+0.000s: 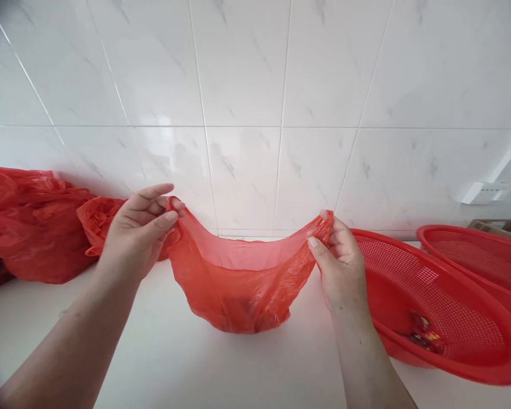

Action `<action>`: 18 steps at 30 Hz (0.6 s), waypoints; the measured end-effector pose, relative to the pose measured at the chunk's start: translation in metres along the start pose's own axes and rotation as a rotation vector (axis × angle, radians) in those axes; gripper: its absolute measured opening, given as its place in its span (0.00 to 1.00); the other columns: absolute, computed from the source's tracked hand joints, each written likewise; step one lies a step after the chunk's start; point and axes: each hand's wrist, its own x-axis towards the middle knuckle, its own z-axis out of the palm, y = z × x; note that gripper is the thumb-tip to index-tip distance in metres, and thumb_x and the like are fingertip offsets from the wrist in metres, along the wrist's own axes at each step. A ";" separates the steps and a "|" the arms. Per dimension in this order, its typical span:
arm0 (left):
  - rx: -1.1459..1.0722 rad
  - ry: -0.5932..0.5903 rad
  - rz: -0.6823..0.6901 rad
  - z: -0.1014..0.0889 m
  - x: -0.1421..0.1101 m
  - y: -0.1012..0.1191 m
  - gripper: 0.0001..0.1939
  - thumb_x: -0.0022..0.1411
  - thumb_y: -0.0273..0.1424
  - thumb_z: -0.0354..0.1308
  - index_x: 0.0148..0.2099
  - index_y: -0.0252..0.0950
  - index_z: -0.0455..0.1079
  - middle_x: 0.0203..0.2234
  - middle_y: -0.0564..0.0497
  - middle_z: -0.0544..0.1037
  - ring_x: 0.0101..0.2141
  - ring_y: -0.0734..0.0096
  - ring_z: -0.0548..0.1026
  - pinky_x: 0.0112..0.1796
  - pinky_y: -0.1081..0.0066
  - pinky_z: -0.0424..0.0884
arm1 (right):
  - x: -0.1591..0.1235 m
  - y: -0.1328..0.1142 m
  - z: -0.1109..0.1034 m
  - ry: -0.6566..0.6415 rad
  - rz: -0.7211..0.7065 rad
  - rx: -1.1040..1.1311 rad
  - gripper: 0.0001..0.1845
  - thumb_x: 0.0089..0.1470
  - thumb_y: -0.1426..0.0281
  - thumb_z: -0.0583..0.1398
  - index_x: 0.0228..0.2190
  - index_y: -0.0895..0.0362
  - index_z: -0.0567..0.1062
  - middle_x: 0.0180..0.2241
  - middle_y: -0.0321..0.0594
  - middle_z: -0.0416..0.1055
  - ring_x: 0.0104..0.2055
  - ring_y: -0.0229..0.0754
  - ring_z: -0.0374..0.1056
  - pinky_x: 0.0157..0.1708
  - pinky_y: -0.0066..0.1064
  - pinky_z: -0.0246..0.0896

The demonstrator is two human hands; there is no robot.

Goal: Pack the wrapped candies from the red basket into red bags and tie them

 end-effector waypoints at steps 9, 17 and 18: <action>0.134 0.008 0.012 -0.037 -0.025 -0.023 0.23 0.55 0.34 0.61 0.54 0.38 0.65 0.43 0.45 0.73 0.46 0.63 0.69 0.47 0.65 0.66 | 0.001 0.017 0.004 -0.199 0.086 0.000 0.27 0.48 0.61 0.63 0.51 0.46 0.66 0.50 0.40 0.67 0.53 0.46 0.62 0.50 0.41 0.60; 0.413 -0.646 -0.519 -0.064 -0.081 -0.108 0.55 0.44 0.45 0.67 0.67 0.48 0.37 0.64 0.42 0.46 0.62 0.47 0.47 0.55 0.49 0.55 | 0.009 0.048 0.000 -0.310 0.232 0.089 0.24 0.45 0.58 0.65 0.42 0.49 0.64 0.45 0.40 0.69 0.48 0.42 0.65 0.47 0.37 0.60; 0.435 -0.702 -0.539 -0.059 -0.089 -0.116 0.58 0.41 0.42 0.69 0.67 0.48 0.36 0.65 0.43 0.44 0.62 0.46 0.46 0.56 0.48 0.53 | 0.008 0.048 -0.001 -0.365 0.270 0.080 0.26 0.45 0.57 0.65 0.44 0.49 0.64 0.45 0.41 0.69 0.48 0.42 0.65 0.47 0.37 0.59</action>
